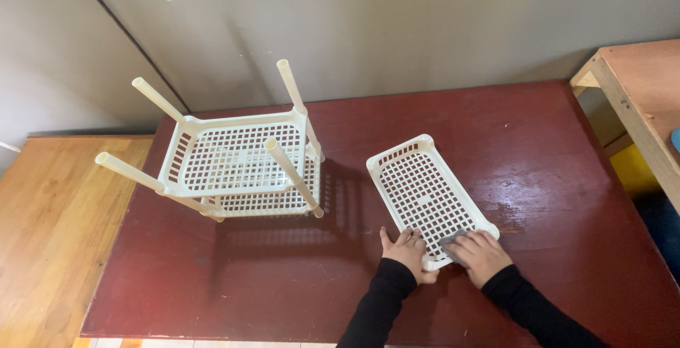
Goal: The person wipes a white plastic shelf tray with a cloth, then stacks it onto an existing three-tier white plastic shelving unit. Next, the person places a pink plastic dish rack on the table, separates it into two parts, and wipes one part with the cloth.
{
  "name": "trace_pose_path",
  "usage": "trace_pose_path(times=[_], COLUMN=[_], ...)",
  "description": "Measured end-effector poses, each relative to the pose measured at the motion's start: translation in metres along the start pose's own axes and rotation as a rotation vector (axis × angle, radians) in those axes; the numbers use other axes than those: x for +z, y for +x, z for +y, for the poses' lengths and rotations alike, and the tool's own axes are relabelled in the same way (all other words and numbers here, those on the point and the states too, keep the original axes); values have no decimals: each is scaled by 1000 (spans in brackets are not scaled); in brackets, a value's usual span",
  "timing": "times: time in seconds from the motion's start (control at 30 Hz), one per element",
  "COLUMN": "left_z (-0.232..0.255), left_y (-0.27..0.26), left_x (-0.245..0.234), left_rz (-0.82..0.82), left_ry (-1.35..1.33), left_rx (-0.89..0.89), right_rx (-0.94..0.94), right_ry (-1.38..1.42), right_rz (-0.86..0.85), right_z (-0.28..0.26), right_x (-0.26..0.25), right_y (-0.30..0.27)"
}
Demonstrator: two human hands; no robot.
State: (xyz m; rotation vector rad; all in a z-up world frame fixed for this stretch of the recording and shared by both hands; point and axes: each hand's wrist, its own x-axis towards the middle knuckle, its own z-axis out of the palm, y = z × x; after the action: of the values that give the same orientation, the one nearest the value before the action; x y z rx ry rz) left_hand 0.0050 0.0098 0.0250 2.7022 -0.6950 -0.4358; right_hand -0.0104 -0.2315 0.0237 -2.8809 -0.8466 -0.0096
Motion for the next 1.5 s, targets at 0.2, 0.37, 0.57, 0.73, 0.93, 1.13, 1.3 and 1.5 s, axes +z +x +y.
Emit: trace_pose_path(times=[0.2, 0.37, 0.57, 0.73, 0.93, 1.13, 1.3, 1.5], left_z=[-4, -7, -24, -24, -2, 3, 2, 3], left_y=[3, 8, -1, -7, -24, -27, -16, -5], left_x=[13, 31, 34, 5, -23, -21, -18, -19], left_rz=[90, 222, 396, 670, 905, 674, 529, 429], left_ry=[-17, 27, -40, -206, -537, -433, -267, -265], left_rx=[57, 150, 225, 281, 186, 17, -58, 68], right_rx=[151, 217, 209, 288, 510, 660, 826, 1287], right_ry=[-139, 87, 299, 425, 1095, 2017, 2039, 1733], right_rz=[-38, -185, 52, 218, 366, 403, 326, 412], right_z=[20, -40, -71, -69, -57, -11, 10, 40], right_x=[-13, 4, 0, -16, -13, 9, 23, 23], right_y=[-2, 14, 25, 39, 40, 38, 22, 0])
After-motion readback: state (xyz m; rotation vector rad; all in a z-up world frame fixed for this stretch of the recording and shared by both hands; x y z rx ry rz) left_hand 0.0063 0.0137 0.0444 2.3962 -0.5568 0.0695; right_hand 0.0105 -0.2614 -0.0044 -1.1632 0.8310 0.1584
